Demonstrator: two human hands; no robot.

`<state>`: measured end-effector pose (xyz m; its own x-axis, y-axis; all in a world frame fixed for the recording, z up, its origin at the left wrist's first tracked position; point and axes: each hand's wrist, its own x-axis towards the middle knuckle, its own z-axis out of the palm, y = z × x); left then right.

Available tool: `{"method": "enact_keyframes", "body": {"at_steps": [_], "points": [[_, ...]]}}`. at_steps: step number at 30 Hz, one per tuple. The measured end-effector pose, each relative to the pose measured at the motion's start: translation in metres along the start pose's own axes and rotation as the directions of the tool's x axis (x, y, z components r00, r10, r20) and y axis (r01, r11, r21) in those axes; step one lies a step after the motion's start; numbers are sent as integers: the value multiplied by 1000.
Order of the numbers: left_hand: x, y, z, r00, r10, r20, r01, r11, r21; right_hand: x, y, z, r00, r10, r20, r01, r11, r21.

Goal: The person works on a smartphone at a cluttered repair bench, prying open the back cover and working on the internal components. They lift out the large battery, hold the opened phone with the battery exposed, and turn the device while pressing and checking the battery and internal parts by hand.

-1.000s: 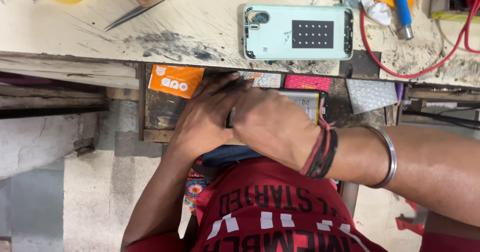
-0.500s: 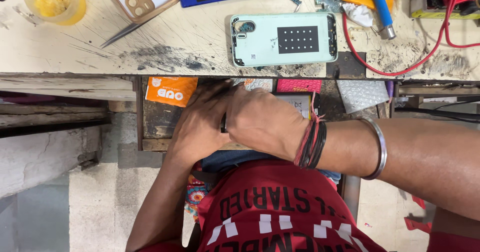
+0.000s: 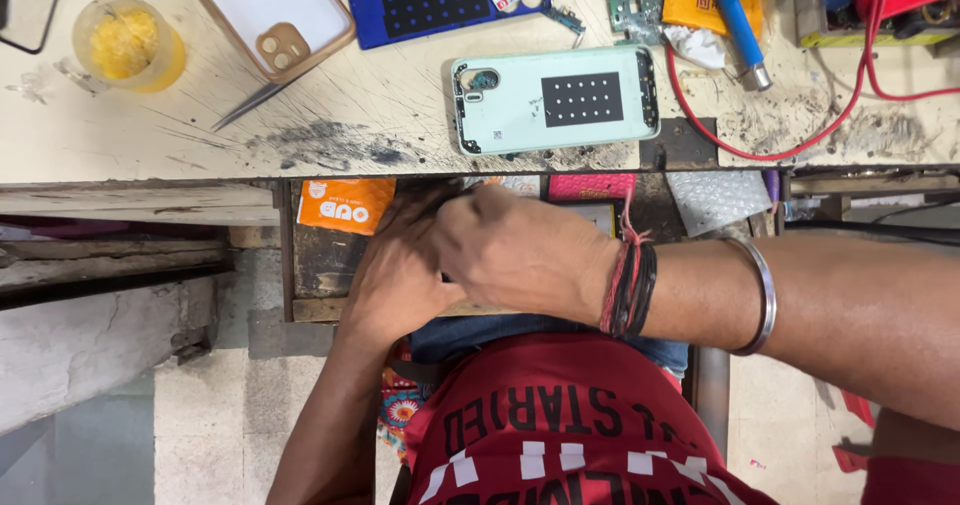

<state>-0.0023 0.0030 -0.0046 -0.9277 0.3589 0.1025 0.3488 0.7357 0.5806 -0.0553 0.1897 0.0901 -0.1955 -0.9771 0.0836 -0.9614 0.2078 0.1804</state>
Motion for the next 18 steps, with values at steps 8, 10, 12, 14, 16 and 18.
{"method": "enact_keyframes", "body": {"at_steps": [8, 10, 12, 14, 16, 18], "points": [[0, 4, -11, 997, 34, -66, -35, 999, -8, -1, -1, -1, 996, 6, -87, -4, 1000, 23], [0, 5, -12, 999, 13, -35, -13, 1000, -20, 2, -1, -1, 994, 109, 20, -109, 994, 9], [0, 8, -11, 999, -16, -45, 14, 999, -52, -1, 1, -2, 987, 151, 47, -156, 979, 128], [-2, 9, -13, 999, -18, -48, 16, 999, -37, -2, 2, -3, 996, 87, -32, -82, 988, 132], [3, 9, -15, 999, -2, -37, 3, 1000, 12, -4, 2, -6, 978, -99, -184, 102, 995, 6], [1, 11, -16, 999, -33, -30, 33, 999, -12, 0, 3, -7, 999, 40, 10, -40, 999, 10]]}}
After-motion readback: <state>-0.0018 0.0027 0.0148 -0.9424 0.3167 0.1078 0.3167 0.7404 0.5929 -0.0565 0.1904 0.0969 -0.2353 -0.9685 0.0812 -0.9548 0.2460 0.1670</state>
